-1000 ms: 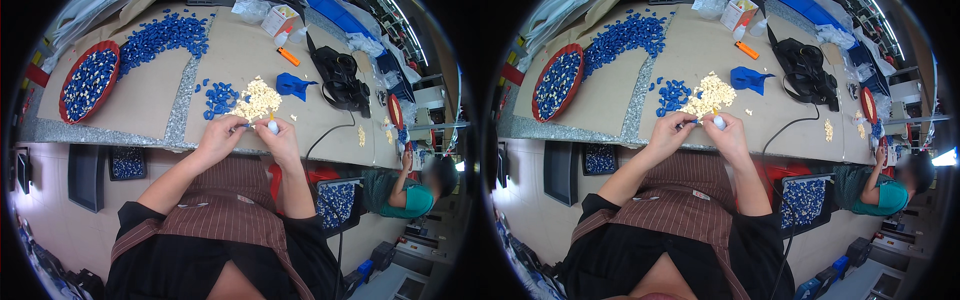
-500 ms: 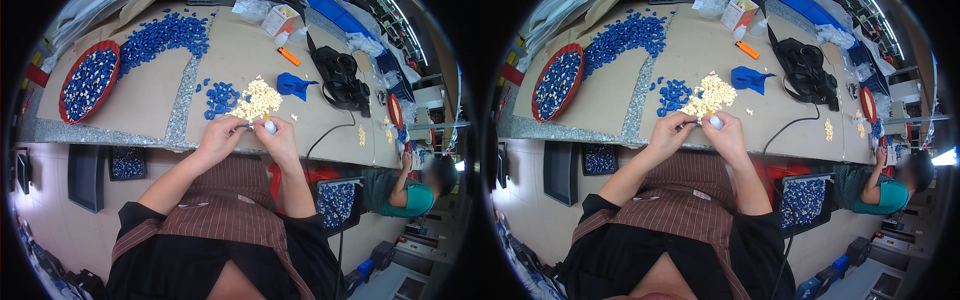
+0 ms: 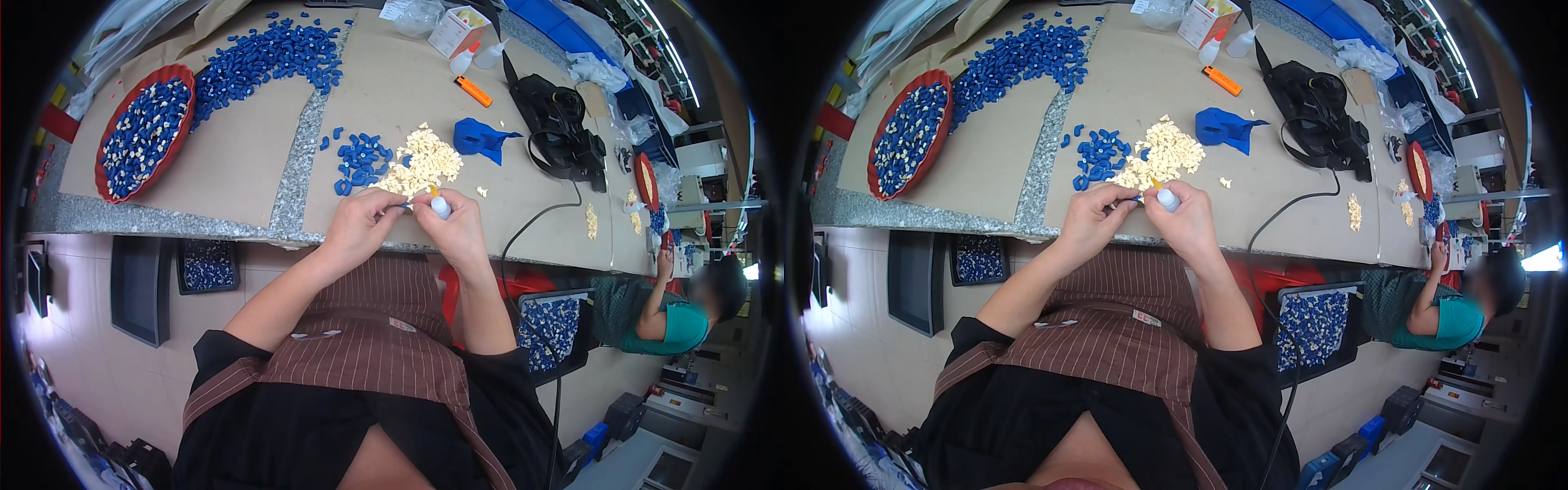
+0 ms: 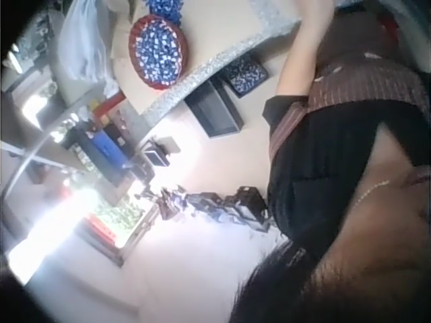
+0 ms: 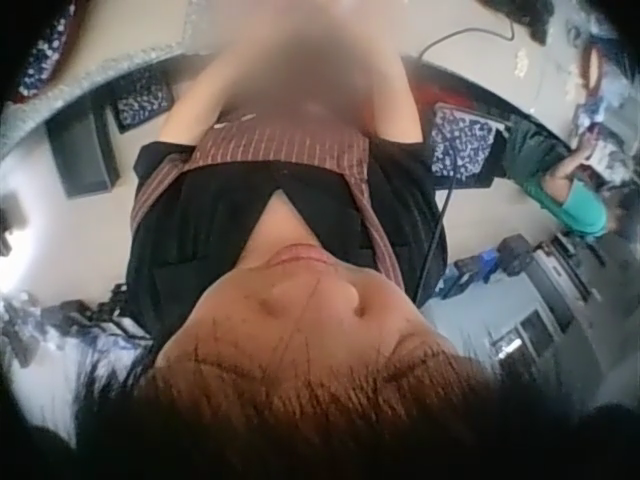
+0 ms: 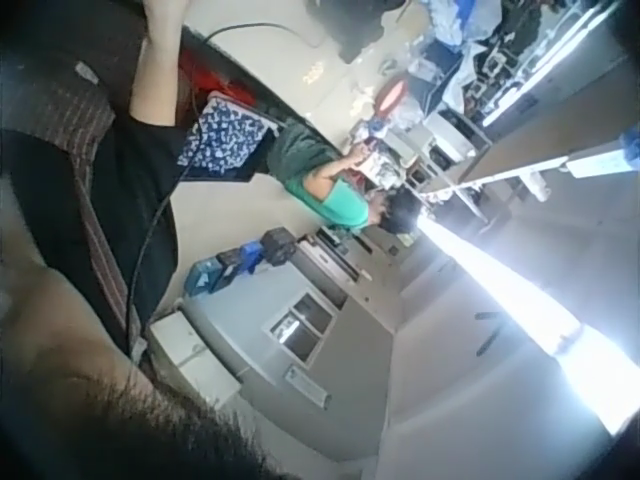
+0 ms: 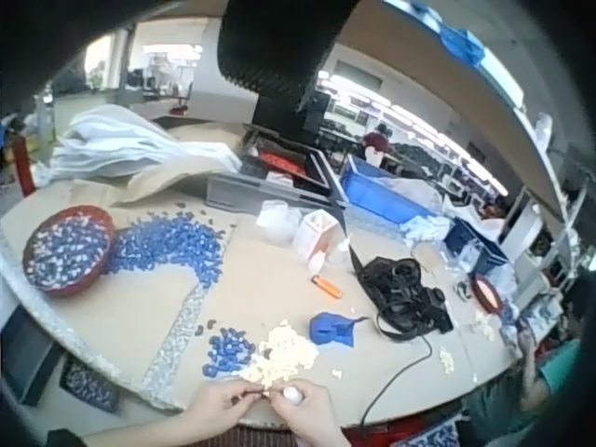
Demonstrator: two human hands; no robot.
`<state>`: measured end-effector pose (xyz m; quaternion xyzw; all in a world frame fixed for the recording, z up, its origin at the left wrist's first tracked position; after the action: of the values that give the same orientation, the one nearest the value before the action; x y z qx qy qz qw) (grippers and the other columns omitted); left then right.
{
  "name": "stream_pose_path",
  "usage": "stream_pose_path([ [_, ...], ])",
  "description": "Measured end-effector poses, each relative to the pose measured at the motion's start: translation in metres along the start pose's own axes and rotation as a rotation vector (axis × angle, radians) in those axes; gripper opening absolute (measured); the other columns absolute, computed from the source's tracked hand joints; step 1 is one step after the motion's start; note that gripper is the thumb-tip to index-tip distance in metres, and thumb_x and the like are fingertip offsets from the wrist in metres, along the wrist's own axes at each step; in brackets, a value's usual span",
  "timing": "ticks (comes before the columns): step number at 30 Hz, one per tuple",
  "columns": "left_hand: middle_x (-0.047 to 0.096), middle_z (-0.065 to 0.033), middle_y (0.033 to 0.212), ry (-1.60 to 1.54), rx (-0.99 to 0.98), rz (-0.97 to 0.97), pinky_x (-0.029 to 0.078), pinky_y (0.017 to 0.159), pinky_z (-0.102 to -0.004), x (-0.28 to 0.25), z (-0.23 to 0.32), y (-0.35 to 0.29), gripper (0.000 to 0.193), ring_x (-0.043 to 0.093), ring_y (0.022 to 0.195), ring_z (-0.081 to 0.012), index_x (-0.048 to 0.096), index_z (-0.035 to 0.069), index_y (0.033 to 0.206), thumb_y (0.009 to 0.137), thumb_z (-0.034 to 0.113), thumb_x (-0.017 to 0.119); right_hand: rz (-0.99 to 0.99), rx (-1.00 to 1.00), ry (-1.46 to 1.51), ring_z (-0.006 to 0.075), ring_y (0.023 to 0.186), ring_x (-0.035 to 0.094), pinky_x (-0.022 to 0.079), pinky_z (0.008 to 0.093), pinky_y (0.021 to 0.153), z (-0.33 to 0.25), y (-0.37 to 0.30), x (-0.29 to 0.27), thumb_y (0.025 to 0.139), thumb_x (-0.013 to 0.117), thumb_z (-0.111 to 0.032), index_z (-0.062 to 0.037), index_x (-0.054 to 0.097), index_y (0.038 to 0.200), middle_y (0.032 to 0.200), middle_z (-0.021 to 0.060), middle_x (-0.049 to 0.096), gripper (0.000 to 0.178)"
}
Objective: The person applies glue from a bottle to small yellow star-shaped plastic pieces, then joins them to blue plastic bases by hand at a workbench.
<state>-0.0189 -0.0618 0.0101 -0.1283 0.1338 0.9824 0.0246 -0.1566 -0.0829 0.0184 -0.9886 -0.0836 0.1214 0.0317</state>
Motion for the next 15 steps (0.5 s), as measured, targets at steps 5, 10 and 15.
stream_pose_path([
  [5,0.059,-0.0077,0.077,0.0,-0.012,0.008,0.045,0.056,-0.0233,-0.0003,-0.0005,0.0,0.016,0.055,0.07,-0.0135,0.061,0.001,0.09,0.074,0.001,0.06,0.023,0.017,0.028,0.0032,0.056,0.046,0.037,0.019,0.049,0.0029,0.0001,-0.0037,0.074,0.061,-0.011,0.003,0.061,0.076,0.062,0.0002,0.055,0.014],
  [10,0.059,-0.008,0.077,0.029,0.02,0.005,0.044,0.056,-0.0234,0.0004,-0.0003,-0.0011,0.016,0.055,0.069,-0.0144,0.061,0.001,0.09,0.074,0.001,0.059,0.018,0.016,0.013,0.0043,0.056,0.047,0.038,0.02,0.05,0.0042,0.0009,0.0016,0.073,0.061,-0.01,0.0028,0.061,0.076,0.063,0.0014,0.056,0.013],
  [15,0.06,-0.0087,0.078,0.099,0.1,0.03,0.045,0.057,-0.0239,-0.0005,0.0049,-0.0018,0.016,0.056,0.068,-0.0162,0.061,0.001,0.089,0.074,0.0,0.059,0.073,-0.059,-0.081,0.0051,0.056,0.048,0.039,0.0216,0.049,0.0016,0.0018,0.0049,0.073,0.062,-0.011,0.002,0.061,0.075,0.06,0.0025,0.056,0.013],
])
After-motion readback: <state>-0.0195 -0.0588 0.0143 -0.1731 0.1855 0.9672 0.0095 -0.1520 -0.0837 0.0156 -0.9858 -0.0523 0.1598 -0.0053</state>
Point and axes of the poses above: each hand's wrist, its own y-axis towards the middle knuckle, its own x-axis out of the palm, z = x × y, the point moved 6 cm from there along y, towards the middle knuckle
